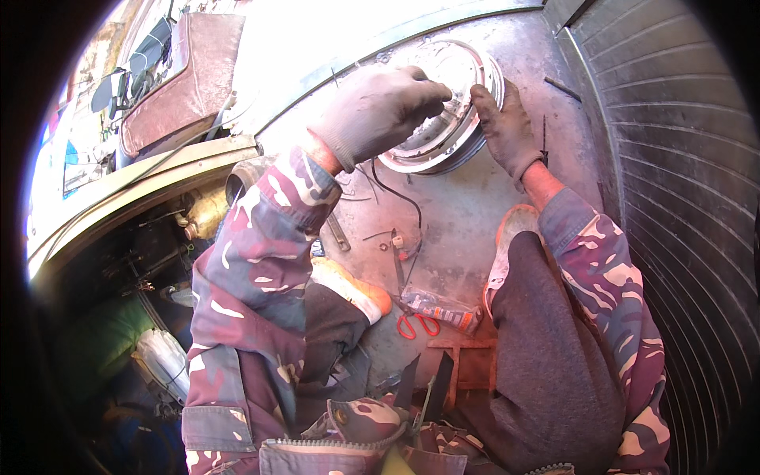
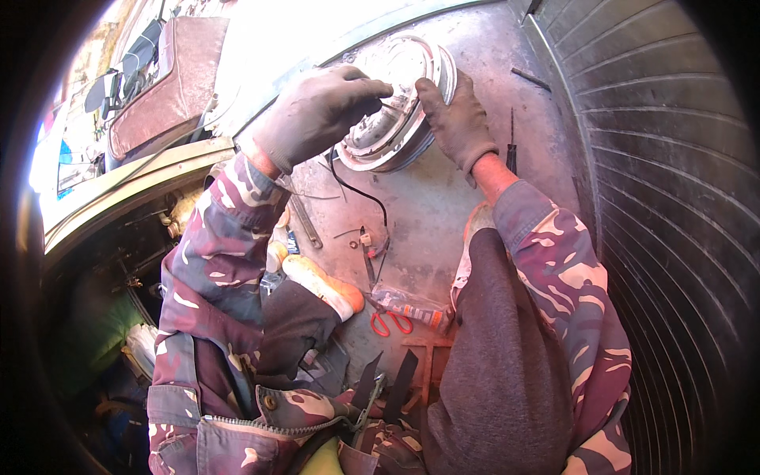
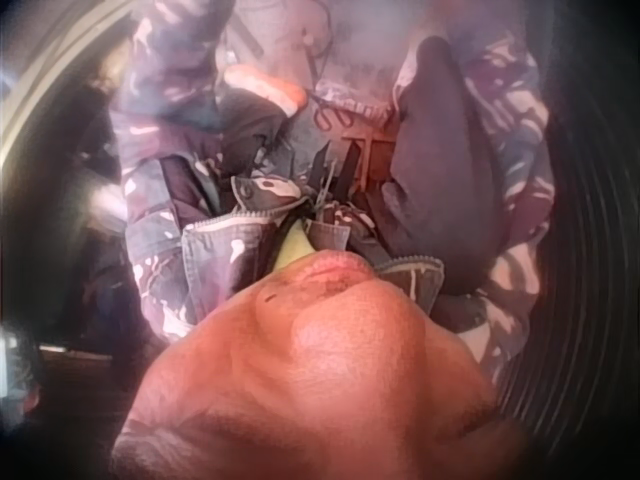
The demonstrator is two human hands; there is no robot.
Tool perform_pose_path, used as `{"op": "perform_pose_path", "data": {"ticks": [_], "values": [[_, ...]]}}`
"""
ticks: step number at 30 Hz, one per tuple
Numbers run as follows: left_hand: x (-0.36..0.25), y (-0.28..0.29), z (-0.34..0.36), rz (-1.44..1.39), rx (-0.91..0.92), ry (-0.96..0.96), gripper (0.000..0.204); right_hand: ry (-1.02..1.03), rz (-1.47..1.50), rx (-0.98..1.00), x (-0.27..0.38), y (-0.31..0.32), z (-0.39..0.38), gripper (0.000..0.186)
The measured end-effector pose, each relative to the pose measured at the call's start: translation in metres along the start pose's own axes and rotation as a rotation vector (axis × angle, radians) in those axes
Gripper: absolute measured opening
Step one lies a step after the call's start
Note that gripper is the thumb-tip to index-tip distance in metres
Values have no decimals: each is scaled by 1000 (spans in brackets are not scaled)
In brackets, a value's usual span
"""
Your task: The person sits on the floor and uses a screwdriver to remove screws from a circular motor housing. They then use a small brush to clean the interior of the housing and continue adjusting internal components with the screwdriver.
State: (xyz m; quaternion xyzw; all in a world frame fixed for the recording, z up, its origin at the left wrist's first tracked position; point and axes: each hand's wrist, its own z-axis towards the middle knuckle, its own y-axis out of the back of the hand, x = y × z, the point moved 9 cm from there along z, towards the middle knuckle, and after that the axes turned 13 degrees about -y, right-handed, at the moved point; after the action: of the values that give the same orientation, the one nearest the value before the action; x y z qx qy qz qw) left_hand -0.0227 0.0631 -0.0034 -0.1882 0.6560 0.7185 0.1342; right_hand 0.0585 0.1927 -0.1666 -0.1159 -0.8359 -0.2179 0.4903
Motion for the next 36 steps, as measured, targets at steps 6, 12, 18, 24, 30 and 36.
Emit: {"op": "perform_pose_path", "data": {"ticks": [6,12,18,24,30,36], "values": [[43,-27,-36,-417,-18,793,61,-15,-33,-2,-3,0,-1,91],[41,-37,-36,-560,13,786,41,-10,-23,-14,2,3,-2,88],[17,-10,-13,-34,12,60,18,28,-22,-14,4,1,-5,87],[29,-23,-29,-221,2,244,24,3,-9,0,2,-1,-5,89],[18,-20,-18,39,60,39,28,-37,-14,13,4,-1,-8,84],[16,-5,-27,-5,-213,213,29,9,-26,2,7,1,-8,81]]}}
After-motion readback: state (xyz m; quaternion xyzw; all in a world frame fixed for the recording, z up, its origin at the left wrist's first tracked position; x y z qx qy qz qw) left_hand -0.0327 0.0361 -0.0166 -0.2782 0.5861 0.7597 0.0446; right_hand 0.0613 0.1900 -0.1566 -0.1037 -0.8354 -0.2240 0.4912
